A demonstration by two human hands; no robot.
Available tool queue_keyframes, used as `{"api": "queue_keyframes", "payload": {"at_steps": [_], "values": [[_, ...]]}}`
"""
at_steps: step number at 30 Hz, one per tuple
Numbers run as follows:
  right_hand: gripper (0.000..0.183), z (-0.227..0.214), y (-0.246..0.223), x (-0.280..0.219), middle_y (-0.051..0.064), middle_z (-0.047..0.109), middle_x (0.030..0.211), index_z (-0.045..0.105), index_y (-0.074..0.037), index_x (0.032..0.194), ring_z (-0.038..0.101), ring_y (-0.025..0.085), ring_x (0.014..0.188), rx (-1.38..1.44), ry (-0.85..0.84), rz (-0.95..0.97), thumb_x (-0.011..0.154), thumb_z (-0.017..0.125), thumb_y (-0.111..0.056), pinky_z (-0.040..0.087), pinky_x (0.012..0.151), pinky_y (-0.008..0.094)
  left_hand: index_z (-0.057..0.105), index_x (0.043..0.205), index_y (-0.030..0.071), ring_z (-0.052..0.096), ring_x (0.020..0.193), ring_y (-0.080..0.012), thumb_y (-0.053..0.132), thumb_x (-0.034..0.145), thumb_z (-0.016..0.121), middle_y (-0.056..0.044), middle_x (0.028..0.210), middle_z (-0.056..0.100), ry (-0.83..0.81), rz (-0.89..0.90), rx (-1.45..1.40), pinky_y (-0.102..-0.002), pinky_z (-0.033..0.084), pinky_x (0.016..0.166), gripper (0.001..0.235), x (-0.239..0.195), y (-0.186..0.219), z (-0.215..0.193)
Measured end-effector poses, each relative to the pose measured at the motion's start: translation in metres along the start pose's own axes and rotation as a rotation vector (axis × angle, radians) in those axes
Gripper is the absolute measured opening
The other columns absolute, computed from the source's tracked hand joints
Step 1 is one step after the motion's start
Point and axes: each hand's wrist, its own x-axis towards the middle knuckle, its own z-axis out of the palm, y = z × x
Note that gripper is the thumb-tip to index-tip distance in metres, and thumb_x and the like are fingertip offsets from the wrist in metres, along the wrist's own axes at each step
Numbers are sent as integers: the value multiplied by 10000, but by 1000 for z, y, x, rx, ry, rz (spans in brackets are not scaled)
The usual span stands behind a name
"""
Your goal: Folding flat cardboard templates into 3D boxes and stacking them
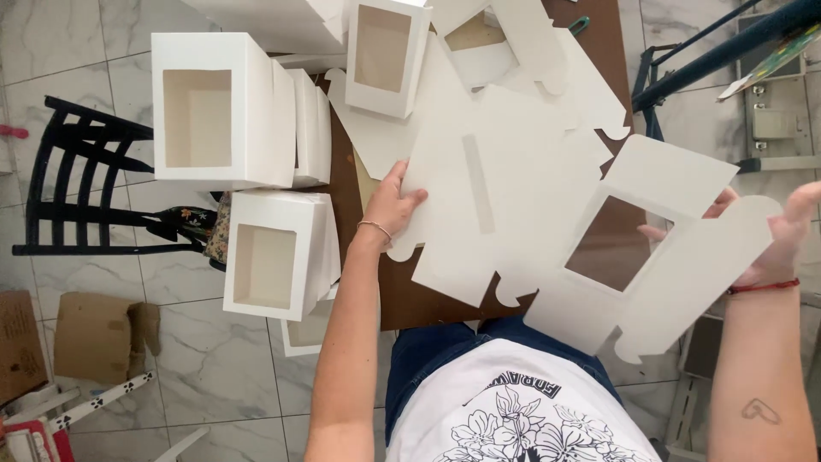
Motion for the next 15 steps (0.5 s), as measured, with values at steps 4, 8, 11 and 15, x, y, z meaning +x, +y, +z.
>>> {"api": "queue_keyframes", "payload": {"at_steps": [4,8,11,15], "values": [[941,-20,0,-10,260,452,1252,479,-48,1285,444,458,1081,30,-12,-61,489,767,-458,382,803,588,422,1250,187,518,1051,-197,114,777,604,-75,1151,552,-10,88,-1,-384,401,907,512,11,22,2],[210,-16,28,-23,120,565,794,572,-96,1005,596,198,696,-945,503,-89,797,604,-100,492,587,305,356,1309,174,461,1124,-313,125,813,565,-72,1261,473,86,313,257,-451,342,963,540,39,49,11],[186,0,56,-21,115,577,758,591,-94,936,611,185,656,-889,599,-140,779,691,-103,516,579,283,386,1267,242,488,1023,-297,133,755,639,-18,1145,467,446,435,522,-444,409,892,582,53,86,38],[185,-50,115,-6,77,597,776,596,-130,928,614,161,672,-707,711,-113,767,685,-120,536,609,304,564,973,277,536,903,-220,132,675,682,43,905,491,525,443,431,-355,430,832,353,73,79,75]]}}
